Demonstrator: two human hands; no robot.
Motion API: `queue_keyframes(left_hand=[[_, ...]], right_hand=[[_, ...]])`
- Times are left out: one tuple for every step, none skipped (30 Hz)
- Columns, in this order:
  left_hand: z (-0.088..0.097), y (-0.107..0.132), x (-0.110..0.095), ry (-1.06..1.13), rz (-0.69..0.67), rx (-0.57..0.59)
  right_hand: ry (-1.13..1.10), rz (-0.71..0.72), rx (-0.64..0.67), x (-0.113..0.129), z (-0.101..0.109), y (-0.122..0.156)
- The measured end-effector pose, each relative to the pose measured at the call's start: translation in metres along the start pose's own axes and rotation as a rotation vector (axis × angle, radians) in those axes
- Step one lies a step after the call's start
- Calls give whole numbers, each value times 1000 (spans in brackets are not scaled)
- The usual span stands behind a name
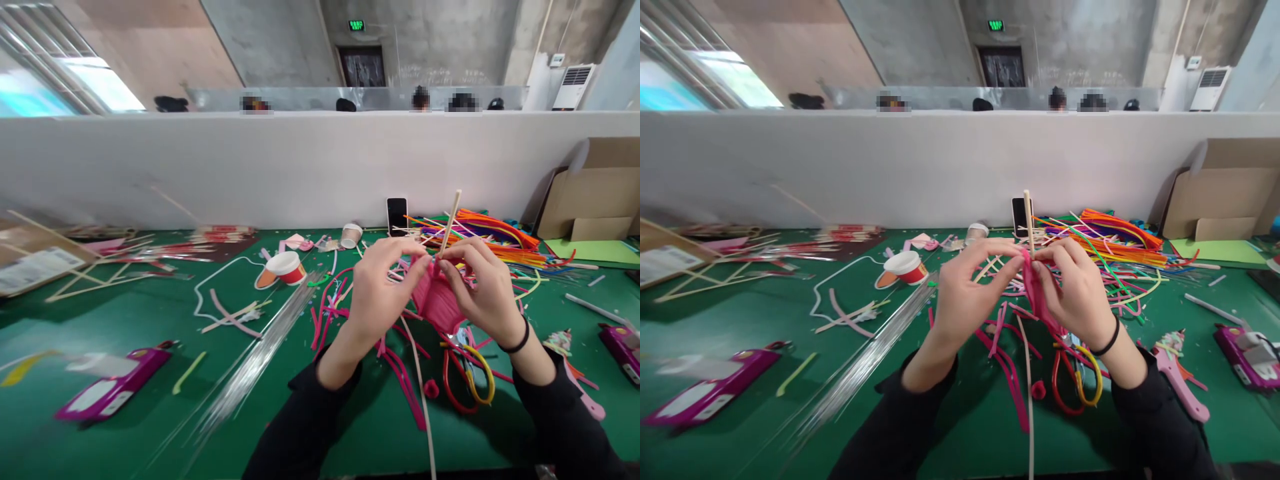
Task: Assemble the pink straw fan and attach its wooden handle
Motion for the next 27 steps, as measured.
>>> queue_keyframes(left_hand=[[-3, 4, -6, -37, -53, -4], [-7, 8, -11, -66, -91, 14], [-13, 11, -13, -88, -113, 35], [-17, 14, -14, -110, -123, 40], [-19, 16, -15, -134, -131, 22], [-19, 17, -15, -160, -141, -18], [-18, 18, -15, -180, -154, -63], [-17, 19, -16, -188, -169, -101], [-15, 20, -17, -183, -183, -125], [-15, 20, -18, -169, -195, -133], [-14, 20, -18, -150, -200, -126], [-13, 20, -19, -131, -201, -114], [-13, 20, -20, -114, -201, -100], [-12, 21, -21, -100, -199, -90], [-11, 21, -22, -88, -199, -81], [-10, 22, -23, -79, -201, -72], [-9, 23, -24, -74, -203, -65], [-9, 23, -25, -72, -202, -56], [-8, 23, -25, -70, -196, -47], [-8, 22, -25, -65, -182, -37], [-8, 20, -24, -57, -158, -21], [-9, 19, -22, -46, -123, 3], [-11, 17, -19, -35, -78, 34], [-13, 17, -17, -27, -30, 70], [-16, 17, -16, -23, 11, 116], [-21, 19, -16, -21, 41, 171], [-27, 22, -18, -21, 57, 228]], right_hand=[[36, 5, -20, 1, 3, 0], [62, 6, -39, 3, 5, 0], [76, 4, -54, 4, 7, 0], [81, 1, -65, 5, 8, 0], [79, -4, -73, 6, 8, 0], [70, -9, -76, 6, 8, 0], [55, -16, -76, 7, 8, 0], [37, -22, -74, 7, 8, 0], [12, -32, -73, 6, 8, 0], [-22, -46, -70, 5, 8, 0], [-60, -64, -66, 3, 8, 0], [-99, -83, -61, 1, 9, 0], [-137, -99, -57, -1, 10, 0], [-169, -110, -54, -3, 11, -1], [-191, -114, -54, -3, 13, -1], [-202, -112, -55, -2, 15, -1], [-204, -107, -59, -1, 16, -2], [-199, -101, -62, 1, 18, -2], [-187, -96, -65, 4, 18, -2], [-163, -88, -68, 7, 18, -3], [-129, -78, -71, 10, 18, -3], [-87, -65, -76, 13, 18, -3], [-39, -49, -84, 16, 19, -3], [9, -34, -94, 18, 20, -3], [53, -23, -107, 19, 22, -3], [90, -17, -124, 19, 25, -3], [119, -21, -142, 17, 29, -3]])
Point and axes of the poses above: each hand's wrist, its own y-axis away from the middle knuckle, its own z-axis out of the back of the hand, x = y × z, the point moved 9 cm from there along -y, towards the middle knuckle, and after that the axes turned 14 degrees about z, right-handed, at the moved point
